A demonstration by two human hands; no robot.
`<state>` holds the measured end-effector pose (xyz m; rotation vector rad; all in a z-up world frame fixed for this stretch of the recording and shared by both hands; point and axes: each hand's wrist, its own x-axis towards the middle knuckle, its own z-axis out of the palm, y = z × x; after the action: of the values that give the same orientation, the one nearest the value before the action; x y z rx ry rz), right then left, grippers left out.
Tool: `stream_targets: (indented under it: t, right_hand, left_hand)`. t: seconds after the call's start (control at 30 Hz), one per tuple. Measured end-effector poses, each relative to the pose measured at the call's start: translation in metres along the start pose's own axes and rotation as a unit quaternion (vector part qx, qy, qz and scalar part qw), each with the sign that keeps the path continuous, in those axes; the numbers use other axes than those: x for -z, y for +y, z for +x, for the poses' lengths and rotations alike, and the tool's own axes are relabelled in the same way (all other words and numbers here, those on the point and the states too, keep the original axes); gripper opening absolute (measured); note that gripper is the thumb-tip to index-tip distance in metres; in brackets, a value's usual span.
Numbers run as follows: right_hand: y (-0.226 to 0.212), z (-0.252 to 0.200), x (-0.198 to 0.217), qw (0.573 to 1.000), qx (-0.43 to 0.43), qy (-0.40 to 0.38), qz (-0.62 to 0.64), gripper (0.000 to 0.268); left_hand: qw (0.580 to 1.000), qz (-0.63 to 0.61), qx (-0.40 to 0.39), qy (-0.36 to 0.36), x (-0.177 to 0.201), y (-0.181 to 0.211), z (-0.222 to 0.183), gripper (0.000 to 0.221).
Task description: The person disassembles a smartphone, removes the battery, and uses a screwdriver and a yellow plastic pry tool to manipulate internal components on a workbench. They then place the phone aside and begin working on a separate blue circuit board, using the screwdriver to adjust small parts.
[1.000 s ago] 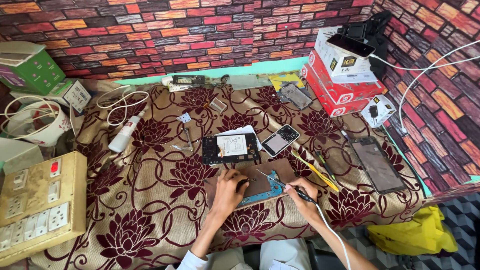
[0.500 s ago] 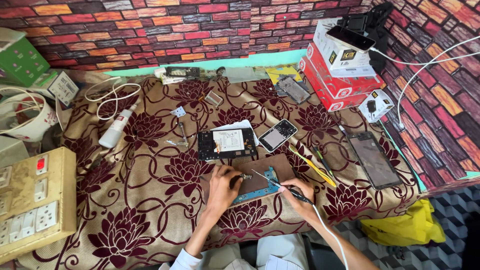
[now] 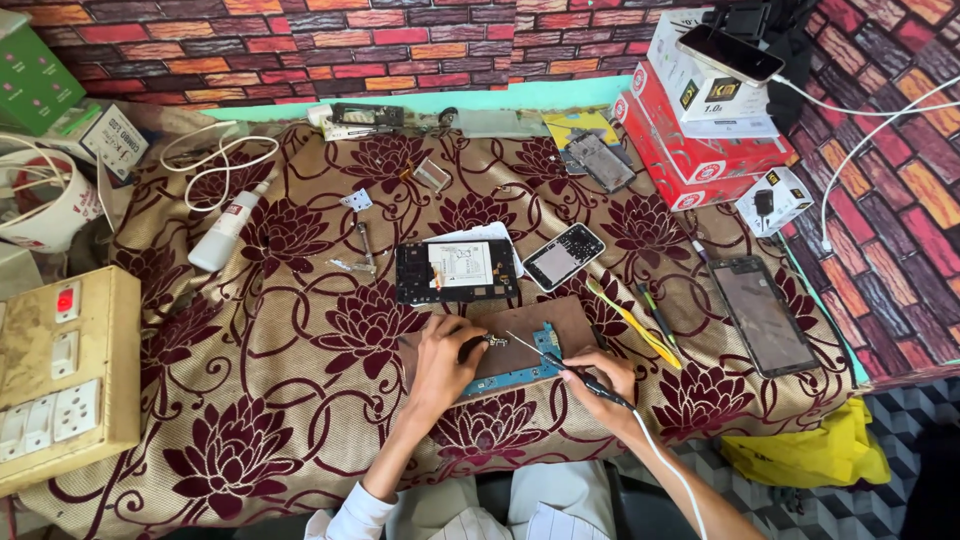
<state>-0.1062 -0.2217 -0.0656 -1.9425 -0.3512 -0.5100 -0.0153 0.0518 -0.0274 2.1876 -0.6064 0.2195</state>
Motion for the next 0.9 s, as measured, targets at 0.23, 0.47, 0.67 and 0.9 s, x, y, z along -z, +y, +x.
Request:
stream_targets:
  t: [0.23,0.47,0.67,0.9]
  right_hand:
    - [0.002,0.004,-0.003,0.996,0.082,0.009,0.037,0.009]
    - [0.005,0.002,-0.005,0.997,0.072,0.01,0.028,0.008]
    - [-0.007,0.005,-0.004,0.994,0.109,0.005,-0.019,0.006]
    - [-0.023,0.01,-0.008,0.996,0.089,0.003,-0.028,0.006]
  left_hand:
    - [1.0,0.0,0.0,-0.006,0.004,0.004,0.0,0.026]
    - [1.0,0.01,-0.006,-0.006,0.002,0.004,-0.001,0.022]
    - [1.0,0.002,0.006,-0.01,-0.002,0.0,0.0,0.022]
    - [1.0,0.014,-0.001,-0.004,-0.001,0.002,0.0,0.022]
